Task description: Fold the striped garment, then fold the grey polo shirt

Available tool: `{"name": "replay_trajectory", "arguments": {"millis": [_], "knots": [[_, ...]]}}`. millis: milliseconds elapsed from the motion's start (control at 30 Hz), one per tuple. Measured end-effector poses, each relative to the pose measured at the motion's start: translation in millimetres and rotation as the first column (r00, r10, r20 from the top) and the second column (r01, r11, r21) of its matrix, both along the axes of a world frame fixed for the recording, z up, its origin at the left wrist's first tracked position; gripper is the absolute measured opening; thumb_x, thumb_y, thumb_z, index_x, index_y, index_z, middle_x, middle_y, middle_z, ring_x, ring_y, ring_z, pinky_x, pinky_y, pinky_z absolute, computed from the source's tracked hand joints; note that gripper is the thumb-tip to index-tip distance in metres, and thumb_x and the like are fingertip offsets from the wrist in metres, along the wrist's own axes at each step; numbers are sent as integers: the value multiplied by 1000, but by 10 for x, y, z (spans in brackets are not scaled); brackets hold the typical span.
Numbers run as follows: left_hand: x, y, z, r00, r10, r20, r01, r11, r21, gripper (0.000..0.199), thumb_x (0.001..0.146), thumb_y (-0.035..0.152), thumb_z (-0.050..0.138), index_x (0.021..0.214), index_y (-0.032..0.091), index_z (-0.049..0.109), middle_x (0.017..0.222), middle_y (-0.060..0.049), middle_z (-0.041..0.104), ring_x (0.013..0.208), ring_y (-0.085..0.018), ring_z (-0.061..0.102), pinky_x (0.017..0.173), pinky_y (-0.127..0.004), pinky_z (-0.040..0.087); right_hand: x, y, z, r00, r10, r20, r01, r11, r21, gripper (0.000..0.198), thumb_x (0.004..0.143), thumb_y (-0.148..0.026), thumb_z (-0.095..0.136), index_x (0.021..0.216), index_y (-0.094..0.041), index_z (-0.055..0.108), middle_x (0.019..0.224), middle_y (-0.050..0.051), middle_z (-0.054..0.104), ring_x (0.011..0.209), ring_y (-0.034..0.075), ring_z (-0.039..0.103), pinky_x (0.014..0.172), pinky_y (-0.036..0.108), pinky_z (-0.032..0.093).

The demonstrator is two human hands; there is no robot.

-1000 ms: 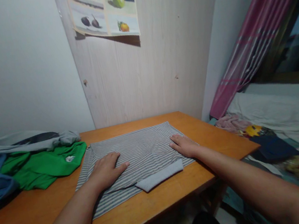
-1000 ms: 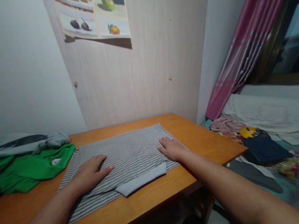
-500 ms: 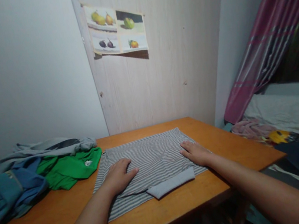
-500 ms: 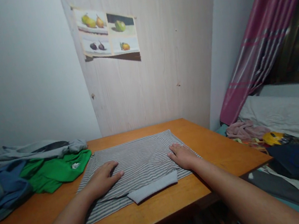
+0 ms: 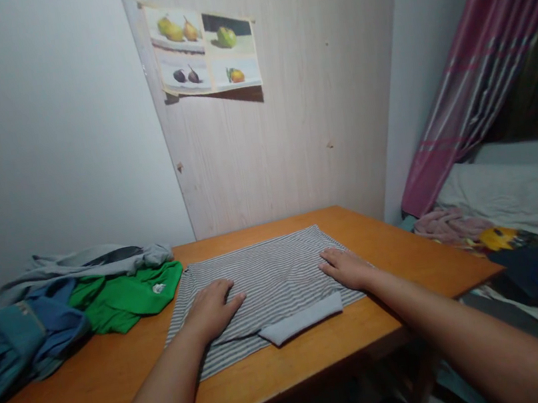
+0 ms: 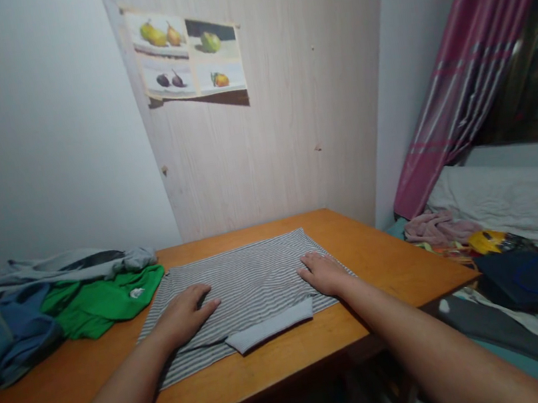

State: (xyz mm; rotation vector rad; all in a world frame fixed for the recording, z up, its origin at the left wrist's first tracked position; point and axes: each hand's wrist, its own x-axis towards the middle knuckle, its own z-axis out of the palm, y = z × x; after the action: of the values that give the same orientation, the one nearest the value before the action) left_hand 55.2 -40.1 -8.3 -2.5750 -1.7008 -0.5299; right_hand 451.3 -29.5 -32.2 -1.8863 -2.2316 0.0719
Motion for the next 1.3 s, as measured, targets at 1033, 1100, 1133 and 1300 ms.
{"name": "replay_trajectory", "arguments": {"millis": [1033, 1100, 1133, 1300], "knots": [[112, -173, 92, 997, 77, -28, -77, 997, 18, 44, 96, 55, 44, 113, 22, 67, 118, -12, 70, 113, -27, 62, 94, -34, 44, -25, 34, -66, 999, 10, -53, -8, 999, 32, 71, 97, -60, 34, 149, -14, 49, 157, 15, 41, 149, 30, 31, 121, 46, 21], [106, -173, 90, 997, 74, -16, -74, 997, 18, 44, 96, 54, 45, 115, 22, 67, 119, -12, 69, 114, -27, 61, 96, -34, 43, -27, 34, -77, 999, 4, -51, -2, 999, 32, 71, 98, -60, 33, 150, -14, 48, 157, 15, 41, 149, 31, 31, 121, 47, 20], [101, -171, 87, 997, 74, -10, -74, 997, 18, 44, 96, 55, 46, 116, 22, 67, 121, -11, 69, 115, -27, 61, 97, -34, 43, -28, 33, -82, 999, 1, -51, 1, 999, 33, 71, 98, -60, 33, 150, -14, 48, 158, 14, 41, 149, 31, 31, 122, 48, 20], [65, -136, 46, 989, 144, -21, -144, 989, 18, 52, 95, 59, 45, 121, 19, 66, 129, -14, 66, 121, -29, 60, 101, -37, 43, -32, 40, -104, 999, -3, -41, 4, 1000, 25, 71, 98, -61, 31, 150, -16, 48, 159, 13, 39, 149, 30, 30, 122, 47, 18]]}}
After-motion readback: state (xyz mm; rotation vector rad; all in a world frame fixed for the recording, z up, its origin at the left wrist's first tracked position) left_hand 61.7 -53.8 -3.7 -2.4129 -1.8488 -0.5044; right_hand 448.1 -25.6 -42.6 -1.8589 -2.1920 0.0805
